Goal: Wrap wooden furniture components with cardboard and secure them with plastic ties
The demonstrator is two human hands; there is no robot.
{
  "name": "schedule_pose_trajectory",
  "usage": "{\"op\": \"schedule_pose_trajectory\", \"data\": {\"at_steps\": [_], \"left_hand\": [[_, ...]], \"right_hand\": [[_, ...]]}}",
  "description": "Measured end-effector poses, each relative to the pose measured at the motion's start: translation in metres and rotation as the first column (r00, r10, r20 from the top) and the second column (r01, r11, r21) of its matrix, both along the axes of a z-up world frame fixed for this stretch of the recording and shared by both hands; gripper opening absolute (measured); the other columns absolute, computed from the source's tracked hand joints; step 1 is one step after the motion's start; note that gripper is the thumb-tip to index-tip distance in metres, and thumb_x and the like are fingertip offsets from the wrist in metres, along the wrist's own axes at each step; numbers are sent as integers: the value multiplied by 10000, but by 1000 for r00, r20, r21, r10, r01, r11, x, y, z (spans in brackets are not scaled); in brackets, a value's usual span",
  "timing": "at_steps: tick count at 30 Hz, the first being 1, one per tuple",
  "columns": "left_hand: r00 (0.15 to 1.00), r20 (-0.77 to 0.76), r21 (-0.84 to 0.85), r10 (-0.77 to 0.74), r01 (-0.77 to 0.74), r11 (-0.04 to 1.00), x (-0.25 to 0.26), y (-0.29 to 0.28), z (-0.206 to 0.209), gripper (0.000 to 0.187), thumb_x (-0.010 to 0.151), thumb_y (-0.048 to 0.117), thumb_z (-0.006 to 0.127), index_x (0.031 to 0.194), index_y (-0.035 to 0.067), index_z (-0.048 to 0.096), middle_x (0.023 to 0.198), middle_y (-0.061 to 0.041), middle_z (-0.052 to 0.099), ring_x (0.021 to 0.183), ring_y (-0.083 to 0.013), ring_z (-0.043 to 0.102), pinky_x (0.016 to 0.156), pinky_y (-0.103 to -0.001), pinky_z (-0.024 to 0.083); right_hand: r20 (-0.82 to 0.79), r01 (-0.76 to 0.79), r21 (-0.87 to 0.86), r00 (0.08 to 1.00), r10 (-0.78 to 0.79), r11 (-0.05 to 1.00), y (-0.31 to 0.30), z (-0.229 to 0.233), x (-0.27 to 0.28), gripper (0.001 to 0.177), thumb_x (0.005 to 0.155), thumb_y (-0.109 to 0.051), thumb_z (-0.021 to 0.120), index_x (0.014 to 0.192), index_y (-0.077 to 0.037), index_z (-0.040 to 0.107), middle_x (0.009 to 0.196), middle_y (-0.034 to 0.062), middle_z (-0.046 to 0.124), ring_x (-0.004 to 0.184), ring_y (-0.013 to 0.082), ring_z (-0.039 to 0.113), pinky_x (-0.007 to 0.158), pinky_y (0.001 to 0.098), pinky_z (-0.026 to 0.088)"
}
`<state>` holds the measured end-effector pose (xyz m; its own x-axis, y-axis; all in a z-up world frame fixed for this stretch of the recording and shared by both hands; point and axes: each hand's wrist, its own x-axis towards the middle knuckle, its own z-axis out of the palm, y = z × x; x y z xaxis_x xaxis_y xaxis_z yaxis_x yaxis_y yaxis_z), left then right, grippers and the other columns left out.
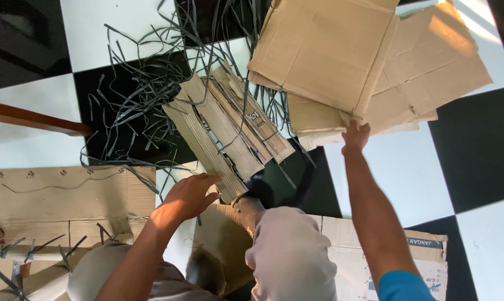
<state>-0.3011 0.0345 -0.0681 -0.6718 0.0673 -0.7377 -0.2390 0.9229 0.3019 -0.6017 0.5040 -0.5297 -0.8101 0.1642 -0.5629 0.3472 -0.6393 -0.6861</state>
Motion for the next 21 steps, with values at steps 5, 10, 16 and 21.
{"op": "schedule_pose_trajectory", "data": {"at_steps": [5,10,16,21], "left_hand": [[999,38,-4,28,-28,1000,-1,-7,-6,462,1018,350,565,1472,270,534,1381,-102,634,1285,-318,629,1036,-449,525],[998,39,2,50,-50,999,-1,-10,-7,441,1026,332,570,1460,258,544,1363,-109,650,1264,-319,646,1023,-450,533],[998,20,11,58,-58,998,2,-12,-20,432,1019,327,570,1443,245,554,1322,-115,668,1238,-325,656,1007,-458,538],[998,-7,14,59,-59,998,1,-12,-19,439,1019,323,574,1449,234,558,1313,-118,673,1220,-320,668,991,-454,546]], "right_hand": [[64,-14,-317,997,36,948,-30,87,-24,428,1007,-390,321,1377,-195,412,1582,63,298,1391,331,257,1147,458,180],[488,-667,671,726,485,324,-63,145,-27,327,1083,-388,220,1342,-226,335,1303,23,303,1284,356,388,1138,481,290],[180,31,409,977,-114,912,-54,83,-56,444,929,-178,753,1247,-47,472,1011,166,543,769,318,739,847,487,711],[56,191,280,975,-214,941,-75,138,-22,303,886,-104,711,1074,-107,473,944,79,521,742,196,654,805,331,745]]}}
